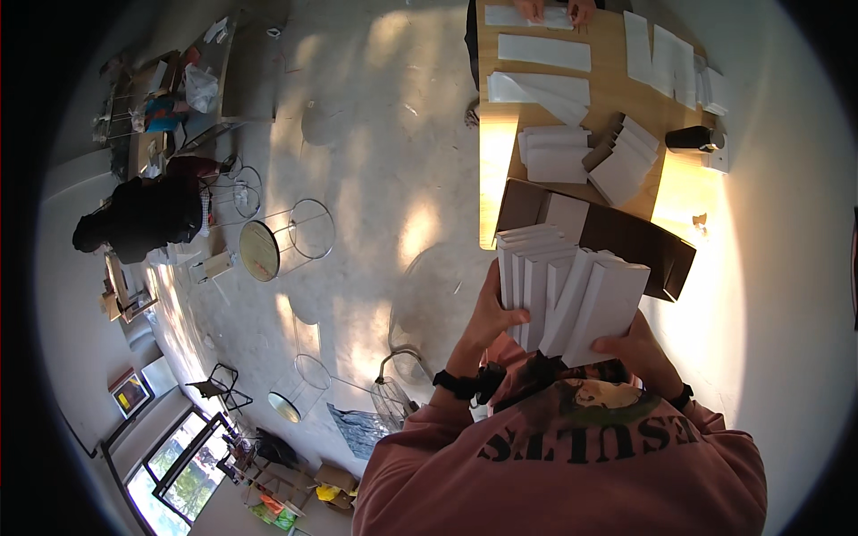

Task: The person assembles a cardboard box, applies adhesive tape to the bottom, and then places several white rectangular paper products into the box from a table.

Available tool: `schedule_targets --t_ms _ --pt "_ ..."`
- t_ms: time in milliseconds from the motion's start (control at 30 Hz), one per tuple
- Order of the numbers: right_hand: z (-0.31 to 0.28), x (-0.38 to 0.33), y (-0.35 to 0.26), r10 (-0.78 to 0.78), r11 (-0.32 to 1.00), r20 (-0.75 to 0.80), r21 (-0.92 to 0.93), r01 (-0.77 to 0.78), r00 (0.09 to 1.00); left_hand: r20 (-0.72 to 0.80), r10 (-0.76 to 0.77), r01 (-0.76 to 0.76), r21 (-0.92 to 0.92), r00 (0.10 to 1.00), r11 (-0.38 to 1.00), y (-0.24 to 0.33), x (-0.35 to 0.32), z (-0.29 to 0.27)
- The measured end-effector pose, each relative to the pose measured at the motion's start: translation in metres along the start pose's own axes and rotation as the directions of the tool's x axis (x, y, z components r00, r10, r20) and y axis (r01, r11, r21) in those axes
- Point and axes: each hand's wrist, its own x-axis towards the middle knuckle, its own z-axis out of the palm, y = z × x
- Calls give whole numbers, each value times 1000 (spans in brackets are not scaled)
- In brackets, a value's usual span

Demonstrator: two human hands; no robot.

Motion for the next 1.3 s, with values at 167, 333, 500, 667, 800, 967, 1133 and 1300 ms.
schedule_targets --t_ms 167,333,500,667,800,967,1133,1300 --pt "25 5 -5 -10 984 37 -176 16 999 138 -6 2 31 990 1000 12 4 -23" --pt "30 21 0 48 951 99 -310 -15 994 139 -129 123 49 982 991 -2 -1 -51" --pt "26 41 6 -29 991 29 -129 32 999 51 -213 214 -20 976 977 -30 -10 -85" --pt "-7 102 14 -139 982 -68 119 147 988 -213 -211 111 -403 954 908 -45 -23 -126" --pt "1 152 28 -258 966 -130 -48 254 957 -264 -224 64 -503 938 862 -34 -36 -147" --pt "19 192 42 -276 960 -215 -101 260 937 -395 -173 -14 -427 902 904 -26 -47 -151" --pt "-2 233 87 -367 921 -118 -182 343 923 -376 -192 -12 -477 906 879 -29 -43 -146" --pt "-3 236 81 -272 940 -78 -235 248 959 -339 -222 19 -512 914 859 -32 -44 -145"
